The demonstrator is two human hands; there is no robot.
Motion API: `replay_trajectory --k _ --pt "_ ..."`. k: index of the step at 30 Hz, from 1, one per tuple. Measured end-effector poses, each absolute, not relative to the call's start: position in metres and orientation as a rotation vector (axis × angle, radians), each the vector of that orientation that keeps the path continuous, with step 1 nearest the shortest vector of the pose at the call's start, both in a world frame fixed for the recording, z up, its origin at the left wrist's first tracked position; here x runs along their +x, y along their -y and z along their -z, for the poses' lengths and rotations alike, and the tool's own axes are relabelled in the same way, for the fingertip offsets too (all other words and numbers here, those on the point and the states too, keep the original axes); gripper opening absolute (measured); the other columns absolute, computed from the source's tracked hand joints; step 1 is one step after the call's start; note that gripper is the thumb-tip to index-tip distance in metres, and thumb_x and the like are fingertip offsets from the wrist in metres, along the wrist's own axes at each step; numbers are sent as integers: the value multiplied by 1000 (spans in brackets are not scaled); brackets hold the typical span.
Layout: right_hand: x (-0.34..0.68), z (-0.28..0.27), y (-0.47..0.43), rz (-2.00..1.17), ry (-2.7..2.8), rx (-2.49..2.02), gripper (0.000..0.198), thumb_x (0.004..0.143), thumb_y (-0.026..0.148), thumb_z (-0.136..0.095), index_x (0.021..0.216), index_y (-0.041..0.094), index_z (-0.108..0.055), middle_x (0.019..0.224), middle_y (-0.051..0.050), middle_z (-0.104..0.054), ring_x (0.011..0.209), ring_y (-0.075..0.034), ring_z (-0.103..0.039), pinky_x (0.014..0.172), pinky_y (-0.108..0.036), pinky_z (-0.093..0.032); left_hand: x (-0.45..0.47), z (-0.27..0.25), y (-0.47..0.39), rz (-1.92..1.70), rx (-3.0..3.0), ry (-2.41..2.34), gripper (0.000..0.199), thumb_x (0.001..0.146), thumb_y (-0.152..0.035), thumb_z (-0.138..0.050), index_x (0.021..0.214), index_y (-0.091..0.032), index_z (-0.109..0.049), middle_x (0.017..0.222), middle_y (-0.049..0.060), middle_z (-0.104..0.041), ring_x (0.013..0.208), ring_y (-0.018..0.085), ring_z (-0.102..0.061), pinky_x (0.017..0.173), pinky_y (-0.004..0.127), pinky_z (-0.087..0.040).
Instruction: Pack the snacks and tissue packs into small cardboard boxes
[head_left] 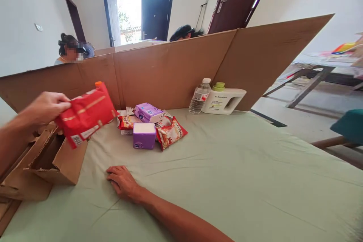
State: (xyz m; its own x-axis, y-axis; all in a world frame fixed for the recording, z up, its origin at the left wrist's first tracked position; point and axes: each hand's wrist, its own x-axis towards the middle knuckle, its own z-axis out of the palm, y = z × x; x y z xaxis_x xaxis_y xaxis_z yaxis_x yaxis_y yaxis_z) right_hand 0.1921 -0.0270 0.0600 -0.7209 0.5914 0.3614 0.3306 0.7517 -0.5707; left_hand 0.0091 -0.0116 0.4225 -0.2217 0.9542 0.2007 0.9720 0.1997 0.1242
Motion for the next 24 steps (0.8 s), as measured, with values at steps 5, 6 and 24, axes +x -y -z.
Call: replay_trajectory --k 5,6,24 --pt "193 -60 26 -671 2421 -692 26 87 12 -61 109 17 -75 130 -9 -69 122 -22 -60 104 -37 -41 101 -381 -76 507 -2045 2236 18 86 -19 -55 95 -15 -71 106 7 -74 103 25 -67 93 37 -50" --pt "194 -60 26 -677 2421 -693 26 87 12 -61 109 17 -75 131 -9 -69 123 -22 -59 105 -37 -41 117 -371 -91 548 -2052 2218 19 89 -20 -56 101 -14 -70 113 9 -72 109 26 -65 98 41 -49" --pt "200 -18 34 -596 2336 -594 32 87 9 -51 105 19 -75 127 -13 -71 120 -28 -64 99 -47 -51 -140 -381 60 681 -1497 2613 32 97 -37 -59 121 -16 -62 119 7 -68 107 23 -66 95 42 -55"
